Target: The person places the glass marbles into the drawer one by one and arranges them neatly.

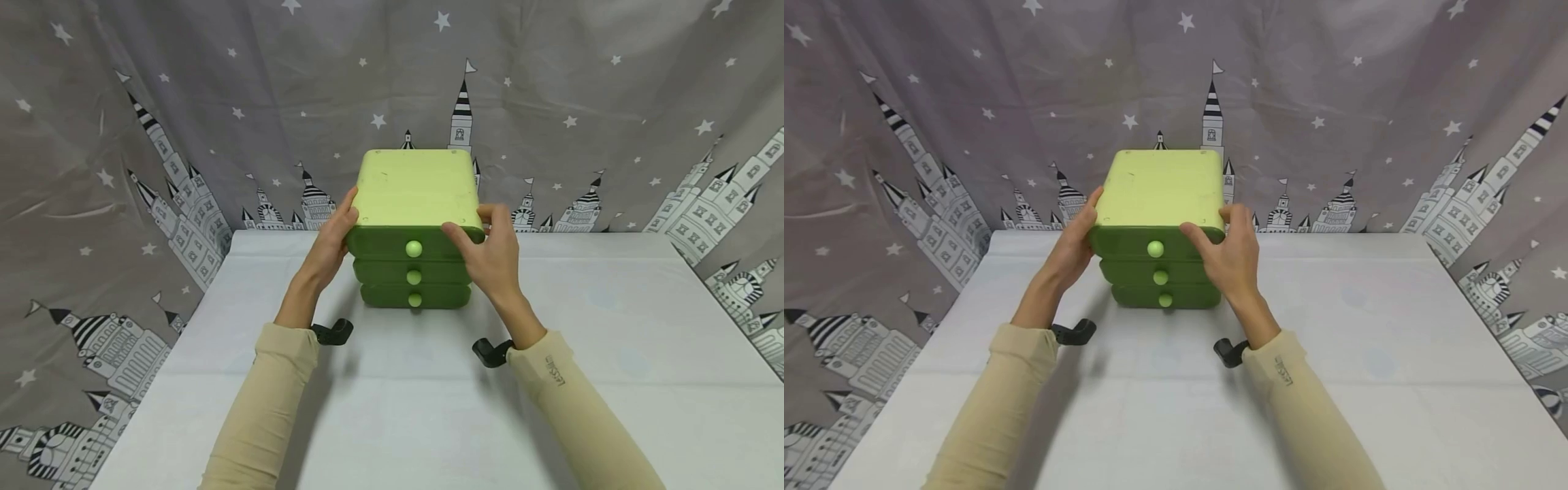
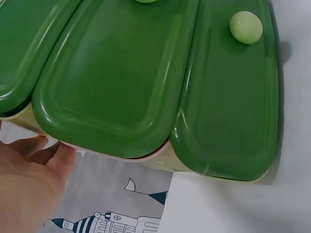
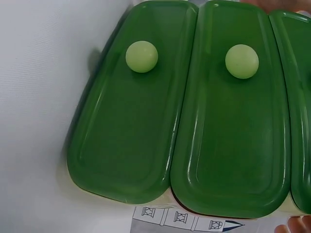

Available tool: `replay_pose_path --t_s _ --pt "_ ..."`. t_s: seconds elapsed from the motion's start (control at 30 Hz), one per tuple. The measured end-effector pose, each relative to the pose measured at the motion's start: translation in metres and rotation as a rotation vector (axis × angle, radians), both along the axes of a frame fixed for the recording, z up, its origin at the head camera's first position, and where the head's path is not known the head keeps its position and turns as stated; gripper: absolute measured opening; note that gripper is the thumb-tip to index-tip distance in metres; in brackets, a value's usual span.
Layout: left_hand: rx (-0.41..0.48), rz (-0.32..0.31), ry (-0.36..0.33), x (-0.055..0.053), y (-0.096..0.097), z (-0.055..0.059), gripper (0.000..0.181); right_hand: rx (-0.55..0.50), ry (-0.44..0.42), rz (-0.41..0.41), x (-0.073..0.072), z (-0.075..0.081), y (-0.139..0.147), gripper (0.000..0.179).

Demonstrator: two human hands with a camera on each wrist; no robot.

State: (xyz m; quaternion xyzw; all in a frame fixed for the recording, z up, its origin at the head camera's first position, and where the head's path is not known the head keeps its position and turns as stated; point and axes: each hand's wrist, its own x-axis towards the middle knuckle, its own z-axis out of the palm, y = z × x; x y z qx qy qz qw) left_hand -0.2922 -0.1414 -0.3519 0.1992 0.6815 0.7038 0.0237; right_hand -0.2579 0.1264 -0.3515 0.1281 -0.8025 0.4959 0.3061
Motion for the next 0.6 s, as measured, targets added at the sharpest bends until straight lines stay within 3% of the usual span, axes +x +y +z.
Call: replay_pose_path --t_s 0.3,0.43,0.6 --pt "-0.016 0.026 -0.026 0.0025 0.0010 -0.0021 0.069 0.003 0.032 -0.004 -0.0014 -0.0044 -0.0008 0.085" --pt "-0.020 0.051 -0.034 0.0031 0.0013 -0.0043 0.068 -0.001 0.032 -0.001 -0.0006 -0.0055 -0.0014 0.081" --pt "-0.025 0.079 -0.019 0.0043 0.0031 -0.0056 0.069 0.027 -0.009 0.025 0.0040 -0.0037 0.0019 0.058"
